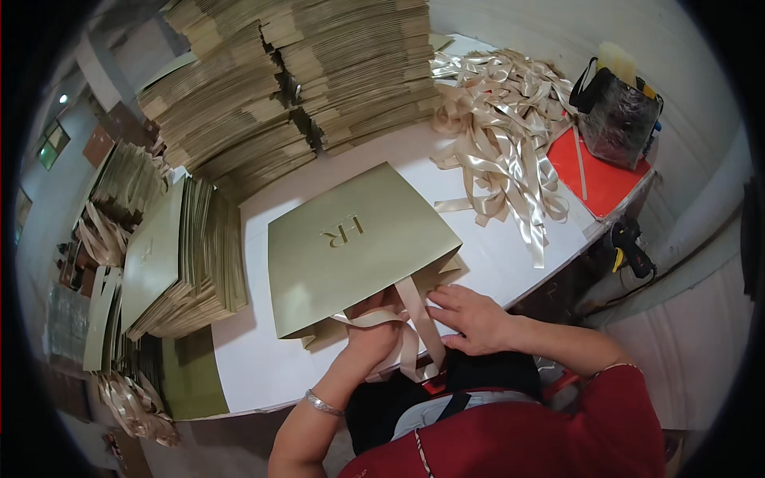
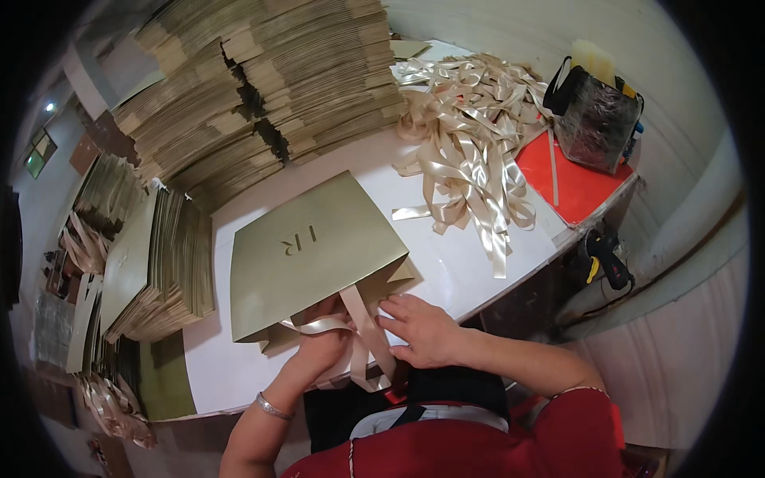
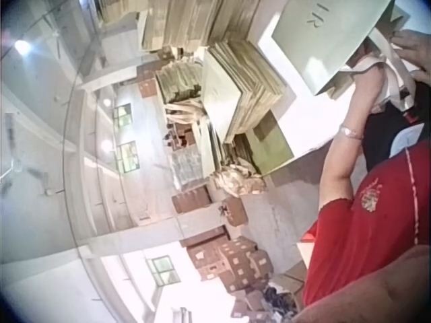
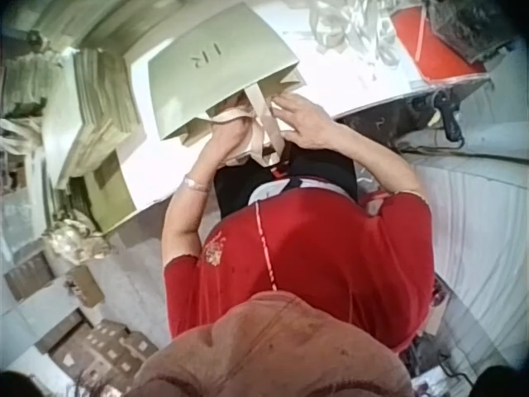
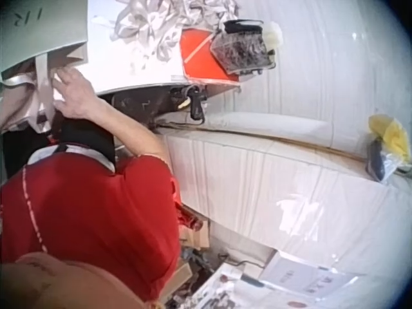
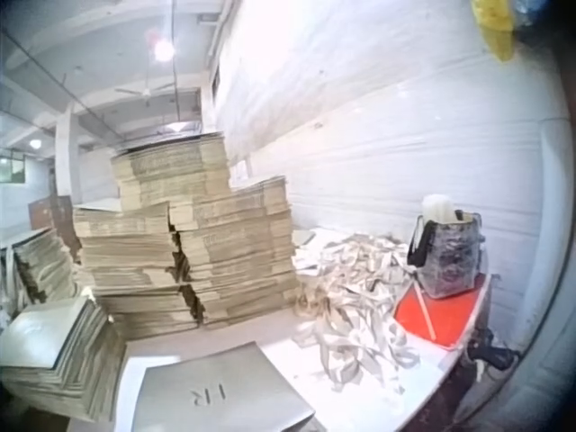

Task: Assembling and gluing ribbons onto gold paper gift bags.

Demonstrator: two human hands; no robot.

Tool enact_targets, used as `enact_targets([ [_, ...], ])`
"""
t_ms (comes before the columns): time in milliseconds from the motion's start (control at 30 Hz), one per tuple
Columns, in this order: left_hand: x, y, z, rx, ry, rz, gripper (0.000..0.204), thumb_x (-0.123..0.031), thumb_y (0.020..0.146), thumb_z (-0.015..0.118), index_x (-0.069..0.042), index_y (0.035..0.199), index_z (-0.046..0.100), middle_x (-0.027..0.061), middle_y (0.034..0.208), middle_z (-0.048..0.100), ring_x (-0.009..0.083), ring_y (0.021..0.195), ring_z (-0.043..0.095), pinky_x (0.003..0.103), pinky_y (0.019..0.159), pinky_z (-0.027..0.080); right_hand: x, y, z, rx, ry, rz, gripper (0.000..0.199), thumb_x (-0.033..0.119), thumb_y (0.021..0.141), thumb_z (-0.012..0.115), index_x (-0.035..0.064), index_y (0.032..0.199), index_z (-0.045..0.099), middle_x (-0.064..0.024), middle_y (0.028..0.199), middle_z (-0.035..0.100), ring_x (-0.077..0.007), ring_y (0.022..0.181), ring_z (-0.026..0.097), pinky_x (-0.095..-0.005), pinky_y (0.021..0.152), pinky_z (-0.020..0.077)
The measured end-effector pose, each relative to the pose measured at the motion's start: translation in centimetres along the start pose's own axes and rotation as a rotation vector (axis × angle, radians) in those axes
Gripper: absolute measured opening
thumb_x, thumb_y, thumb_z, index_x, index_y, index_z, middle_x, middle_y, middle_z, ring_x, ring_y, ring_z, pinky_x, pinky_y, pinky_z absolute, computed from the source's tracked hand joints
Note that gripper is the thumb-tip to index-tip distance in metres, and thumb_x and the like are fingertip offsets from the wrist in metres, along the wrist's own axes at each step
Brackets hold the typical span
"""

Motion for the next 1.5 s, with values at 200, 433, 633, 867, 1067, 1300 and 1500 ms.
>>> enact_targets([
  [200,0.9,-1.1,0.2,0.086,-0.024,-0.066,0.041,-0.028,0.08,0.064,-0.004,0.114,0.059,0.0164,0.119,0.056,0.0324,0.107,0.054,0.042,0.089,0.043,-0.1,4.5,0.8,-0.012,-0.002,0.109,0.027,0.023,0.081,0.053,0.0012,0.096,0.061,-0.0179,0.101,0.06,-0.0331,0.1,0.056,-0.0416,0.086,0.0453],
  [433,6.0,-6.0,-1.8,0.34,0.282,-0.496,0.037,-0.03,0.081,0.061,-0.003,0.107,0.063,0.0165,0.101,0.063,0.0308,0.086,0.062,0.041,0.078,0.048,-2.7,4.6,2.4,0.191,-0.11,0.101,0.033,0.029,0.086,0.046,0.0014,0.085,0.062,-0.0154,0.087,0.063,-0.0337,0.082,0.061,-0.0447,0.076,0.0456],
  [633,7.2,-13.3,-8.6,-0.325,-0.859,-0.522,0.027,-0.018,0.087,0.06,0.001,0.106,0.063,0.0142,0.098,0.066,0.0184,0.069,0.064,0.03,0.059,0.049,-2.6,2.2,-3.1,-0.209,0.609,0.022,0.03,0.025,0.087,0.05,-0.0016,0.08,0.061,-0.0123,0.072,0.061,-0.024,0.066,0.06,-0.0374,0.062,0.049],
  [867,14.3,-13.4,-10.0,-0.424,-0.687,-0.735,0.041,-0.03,0.087,0.059,0.002,0.113,0.061,0.02,0.122,0.053,0.0246,0.115,0.047,0.035,0.098,0.035,-16.0,1.9,-9.4,-0.51,0.788,0.713,0.04,0.034,0.08,0.063,-0.0031,0.065,0.061,-0.0052,0.054,0.055,-0.0121,0.042,0.05,-0.024,0.039,0.0375],
  [1067,13.9,-11.1,-6.2,-0.379,-0.683,-0.746,0.05,-0.047,0.088,0.052,-0.004,0.111,0.064,0.0258,0.144,0.026,0.0307,0.14,0.013,0.04,0.111,0.0,-16.2,7.3,-13.9,-0.341,-0.184,0.791,0.049,0.051,0.073,0.063,0.0022,0.078,0.067,-0.0148,0.071,0.064,-0.0298,0.064,0.06,-0.0388,0.062,0.0475],
  [1300,10.8,-7.1,-5.9,-0.314,-0.881,-0.682,0.045,-0.042,0.084,0.06,-0.005,0.11,0.065,0.0326,0.144,0.019,0.0357,0.14,0.009,0.045,0.11,0.01,-18.9,11.7,-9.2,-0.007,0.058,0.717,0.067,0.055,0.069,0.066,-0.0044,0.101,0.064,-0.0202,0.093,0.066,-0.029,0.088,0.063,-0.0367,0.077,0.0485],
  [1500,11.1,-5.9,-4.3,-0.286,-0.34,-0.583,0.049,-0.038,0.073,0.068,-0.014,0.115,0.063,0.0346,0.145,0.01,0.0451,0.137,0.001,0.048,0.11,0.008,-20.3,11.1,-4.7,0.007,-0.105,0.716,0.063,0.043,0.057,0.08,-0.0078,0.09,0.062,-0.022,0.088,0.064,-0.0328,0.082,0.063,-0.0364,0.074,0.0489],
])
Point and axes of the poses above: each hand's wrist, its own y-axis towards the middle knuckle, its own z-axis out of the palm, x = y × z, the point moved 10 cm from there along y, towards the middle knuckle
